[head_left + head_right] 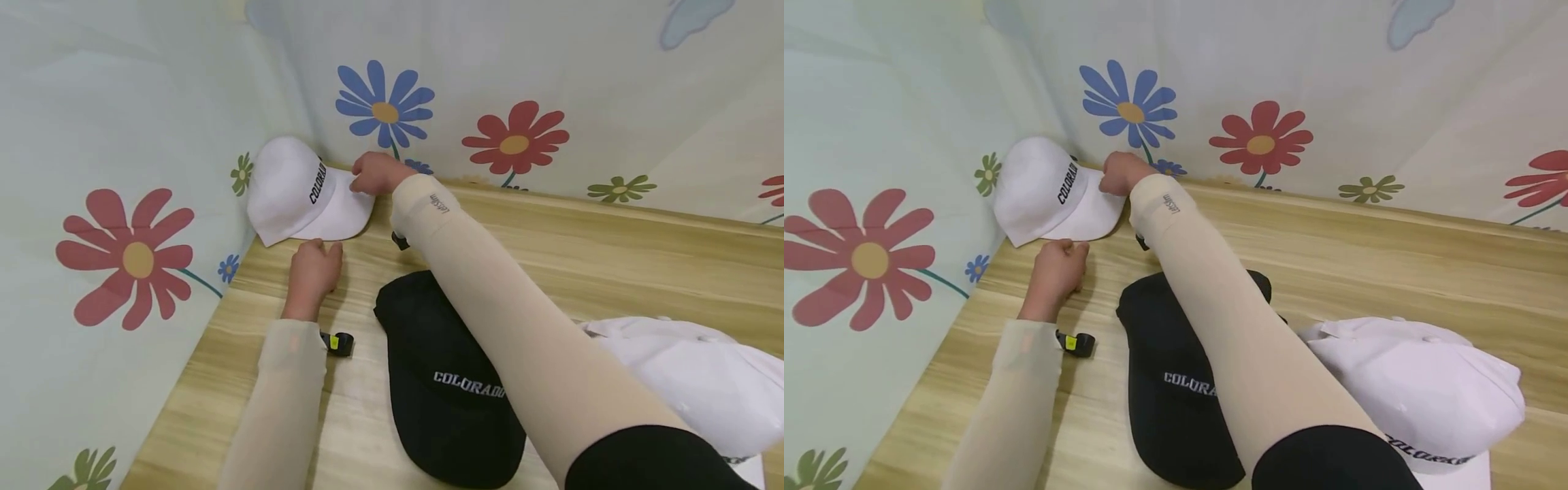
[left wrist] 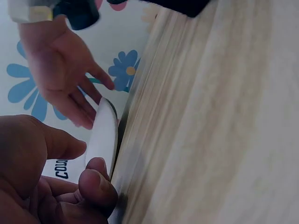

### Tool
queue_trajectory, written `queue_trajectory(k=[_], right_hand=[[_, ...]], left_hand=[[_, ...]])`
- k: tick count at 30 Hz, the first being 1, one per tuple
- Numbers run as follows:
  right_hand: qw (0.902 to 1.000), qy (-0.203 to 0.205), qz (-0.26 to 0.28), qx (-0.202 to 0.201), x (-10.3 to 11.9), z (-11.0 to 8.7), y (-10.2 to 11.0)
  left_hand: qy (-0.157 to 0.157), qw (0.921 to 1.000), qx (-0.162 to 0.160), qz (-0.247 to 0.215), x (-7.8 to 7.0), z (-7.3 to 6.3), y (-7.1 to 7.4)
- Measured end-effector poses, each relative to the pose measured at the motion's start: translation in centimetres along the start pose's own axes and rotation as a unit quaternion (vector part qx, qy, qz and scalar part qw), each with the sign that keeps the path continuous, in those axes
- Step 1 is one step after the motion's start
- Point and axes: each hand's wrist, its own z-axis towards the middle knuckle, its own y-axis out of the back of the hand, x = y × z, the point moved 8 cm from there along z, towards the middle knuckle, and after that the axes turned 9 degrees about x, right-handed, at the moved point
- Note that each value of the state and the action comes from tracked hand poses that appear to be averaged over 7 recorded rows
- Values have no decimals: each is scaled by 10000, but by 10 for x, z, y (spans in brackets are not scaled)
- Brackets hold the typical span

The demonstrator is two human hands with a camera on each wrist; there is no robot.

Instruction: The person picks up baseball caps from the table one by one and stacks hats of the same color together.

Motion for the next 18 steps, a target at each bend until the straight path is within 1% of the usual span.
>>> queue_trajectory(k=[3,5,7,9,11,14,17,18], right_hand=[[10000,-38,35,-24,-4,6,-10],[9999,-77,70,4,-7,10,-14],[9998,-124,182,21,-10,12,-17],[9995,-119,309,-17,-11,13,-17],[9992,-111,384,-71,-12,14,-17],[9989,-169,409,-127,-13,12,-15],[9987,-328,369,-147,-16,9,-12],[9984,-407,378,-100,-17,7,-12]], left_hand=[[69,9999,41,-112,1,-4,-2],[121,9994,109,-310,1,-6,-4],[164,9973,196,-694,2,-8,-7],[236,9912,331,-1257,3,-10,-11],[275,9805,436,-1895,4,-12,-15],[358,9574,538,-2816,7,-14,-21],[363,9348,526,-3494,11,-16,-23],[354,9273,503,-3693,13,-16,-24]])
